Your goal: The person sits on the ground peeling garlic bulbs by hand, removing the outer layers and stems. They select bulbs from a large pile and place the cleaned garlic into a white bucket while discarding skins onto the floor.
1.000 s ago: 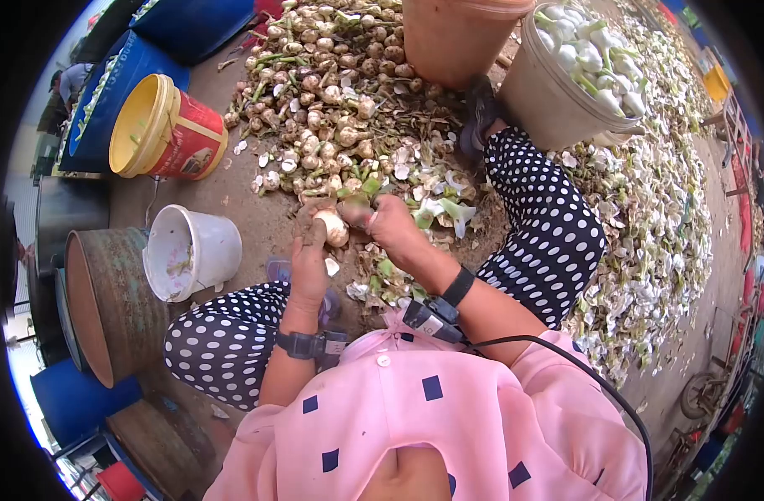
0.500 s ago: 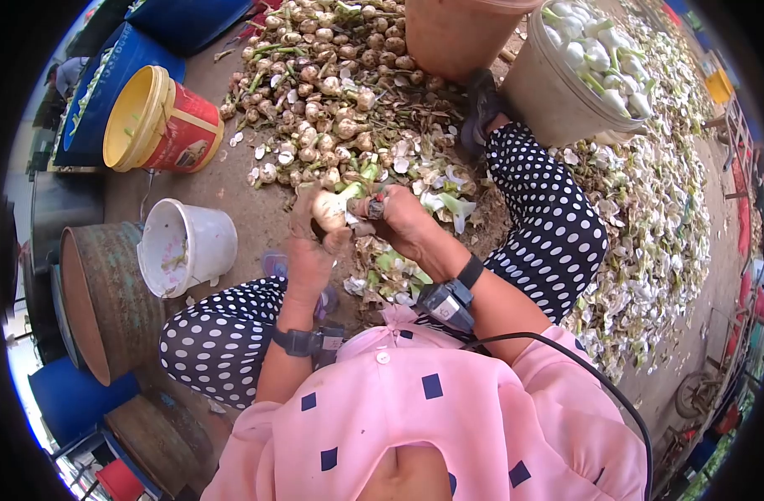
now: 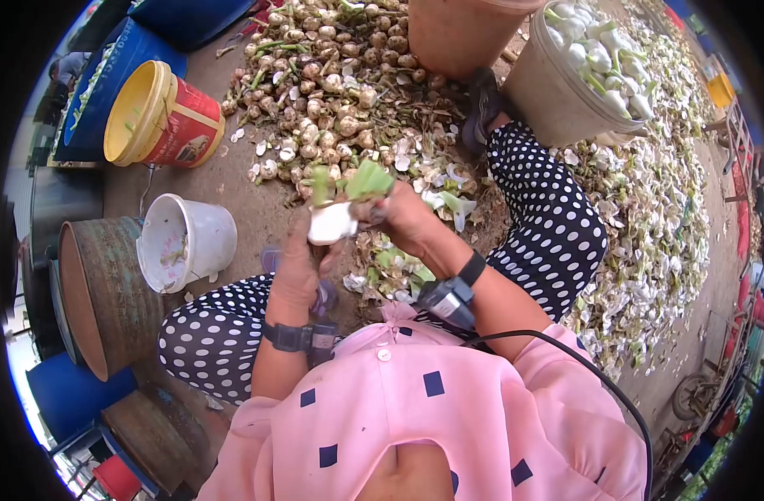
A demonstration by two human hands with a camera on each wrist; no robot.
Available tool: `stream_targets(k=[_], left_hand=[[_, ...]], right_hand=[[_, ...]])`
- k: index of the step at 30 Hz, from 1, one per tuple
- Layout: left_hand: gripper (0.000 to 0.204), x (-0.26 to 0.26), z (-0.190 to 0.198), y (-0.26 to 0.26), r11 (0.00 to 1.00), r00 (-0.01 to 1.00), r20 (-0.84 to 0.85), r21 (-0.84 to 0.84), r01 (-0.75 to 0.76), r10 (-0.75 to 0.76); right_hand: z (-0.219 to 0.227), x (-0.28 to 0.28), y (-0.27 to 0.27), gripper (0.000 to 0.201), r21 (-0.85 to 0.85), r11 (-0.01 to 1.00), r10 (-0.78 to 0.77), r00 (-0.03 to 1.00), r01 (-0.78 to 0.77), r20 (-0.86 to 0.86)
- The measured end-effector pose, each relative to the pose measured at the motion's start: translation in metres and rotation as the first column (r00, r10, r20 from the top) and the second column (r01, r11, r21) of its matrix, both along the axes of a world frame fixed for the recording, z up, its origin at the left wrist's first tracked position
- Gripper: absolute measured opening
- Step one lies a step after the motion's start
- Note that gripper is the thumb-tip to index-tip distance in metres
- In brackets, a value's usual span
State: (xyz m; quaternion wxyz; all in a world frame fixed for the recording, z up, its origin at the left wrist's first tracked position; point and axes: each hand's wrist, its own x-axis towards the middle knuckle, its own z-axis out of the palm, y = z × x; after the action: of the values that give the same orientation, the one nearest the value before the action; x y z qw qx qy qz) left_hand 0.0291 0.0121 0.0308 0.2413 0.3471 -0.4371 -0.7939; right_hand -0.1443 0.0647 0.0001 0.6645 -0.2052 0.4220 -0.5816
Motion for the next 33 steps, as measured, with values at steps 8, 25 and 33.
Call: stream_targets(k=[8,25,33], left_hand=[[0.049,-0.006,-0.015,0.008,0.962,0.98,0.037,-0.198,-0.186,0.197],[0.022,0.015,-0.032,-0.012,0.945,0.925,-0.2,0.131,-0.301,0.323],[0.021,-0.004,-0.029,0.002,0.738,0.954,0.197,-0.673,-0.037,0.228]], right_hand=[[-0.001,0.005,-0.001,0.012,0.005,0.986,-0.166,0.986,0.165,0.032],[0.008,-0.073,0.025,0.041,0.105,0.923,0.348,0.686,-0.371,-0.639],[0.032,-0.01,0.013,0.018,-0.081,0.945,-0.072,0.04,-0.317,-0.997]])
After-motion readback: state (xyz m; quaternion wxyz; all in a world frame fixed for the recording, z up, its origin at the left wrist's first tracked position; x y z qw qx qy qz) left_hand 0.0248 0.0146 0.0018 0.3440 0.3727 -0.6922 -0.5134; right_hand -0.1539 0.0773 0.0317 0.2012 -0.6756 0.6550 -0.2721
